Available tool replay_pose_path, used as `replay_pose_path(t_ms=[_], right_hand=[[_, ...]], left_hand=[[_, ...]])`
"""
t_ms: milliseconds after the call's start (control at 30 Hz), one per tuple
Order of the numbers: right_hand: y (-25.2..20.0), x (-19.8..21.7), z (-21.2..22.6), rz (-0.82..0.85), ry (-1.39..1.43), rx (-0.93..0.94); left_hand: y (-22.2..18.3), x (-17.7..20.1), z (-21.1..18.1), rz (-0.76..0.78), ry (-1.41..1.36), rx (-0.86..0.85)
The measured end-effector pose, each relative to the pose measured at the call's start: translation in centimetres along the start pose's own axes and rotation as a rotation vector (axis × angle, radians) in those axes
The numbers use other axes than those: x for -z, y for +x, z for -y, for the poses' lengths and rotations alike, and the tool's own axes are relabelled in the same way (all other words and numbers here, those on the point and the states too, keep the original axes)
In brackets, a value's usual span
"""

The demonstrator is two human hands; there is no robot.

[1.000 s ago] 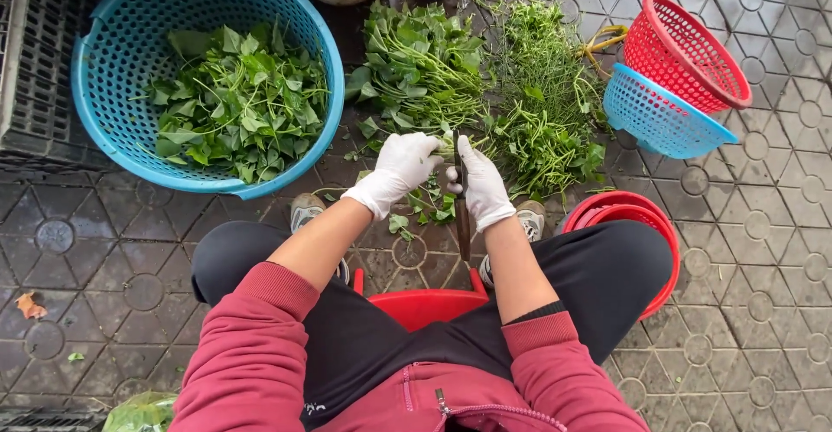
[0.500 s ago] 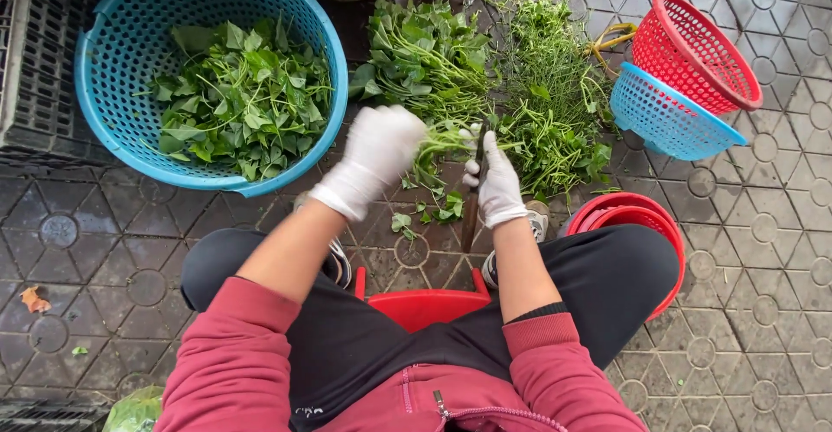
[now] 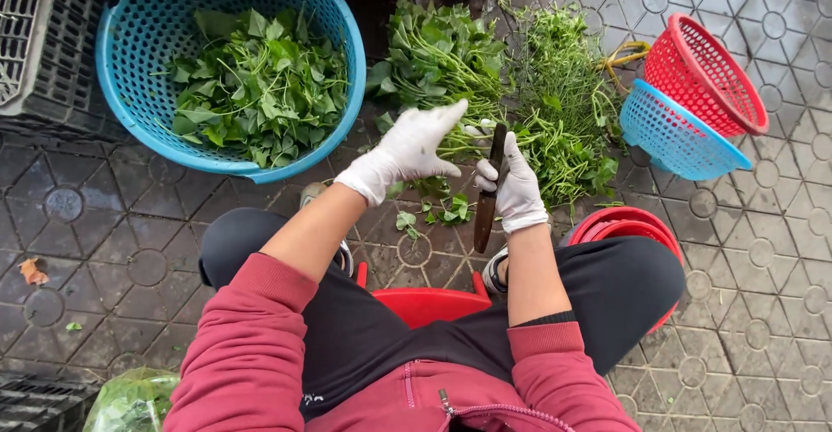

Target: Trimming the stems and roots of leafy greens using a knife and sorting them into baskets.

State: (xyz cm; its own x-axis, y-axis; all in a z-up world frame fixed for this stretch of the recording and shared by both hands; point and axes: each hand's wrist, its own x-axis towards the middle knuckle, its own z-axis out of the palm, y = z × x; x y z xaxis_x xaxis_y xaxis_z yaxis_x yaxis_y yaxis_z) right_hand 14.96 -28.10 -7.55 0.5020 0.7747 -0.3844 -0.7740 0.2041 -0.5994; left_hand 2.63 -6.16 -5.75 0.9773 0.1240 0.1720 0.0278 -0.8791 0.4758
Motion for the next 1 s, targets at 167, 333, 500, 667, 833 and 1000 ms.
replay_pose_path(t_ms=[167, 333, 500, 667, 833, 1000], right_hand=[[-1.0, -2.2, 1.8, 0.000, -0.096, 0.050], [-1.9, -4.8, 1.5, -0.123, -0.301, 0.037], [-1.2, -4.3, 0.1, -0.054, -0.354, 0.045], [0.6, -0.7, -3.1, -0.134, -0.367, 0.155], [1.8, -1.8, -3.5, -0.445, -0.426, 0.294], [1.3, -1.4, 0.4, -0.746, -0.258, 0.198]], left_hand=[[1.2, -5.5, 1.9, 0.254, -0.294, 0.317], [1.3, -7.0, 3.6, 0.301, -0.291, 0.514], [1.9, -4.7, 2.9, 0.315, -0.369, 0.559], [1.9, -4.7, -0.4, 0.387, -0.318, 0.427], [1.9, -4.6, -1.8, -0.167, 0.406, -0.137], [0.5, -2.4, -5.1, -0.186, 0.365, -0.280]])
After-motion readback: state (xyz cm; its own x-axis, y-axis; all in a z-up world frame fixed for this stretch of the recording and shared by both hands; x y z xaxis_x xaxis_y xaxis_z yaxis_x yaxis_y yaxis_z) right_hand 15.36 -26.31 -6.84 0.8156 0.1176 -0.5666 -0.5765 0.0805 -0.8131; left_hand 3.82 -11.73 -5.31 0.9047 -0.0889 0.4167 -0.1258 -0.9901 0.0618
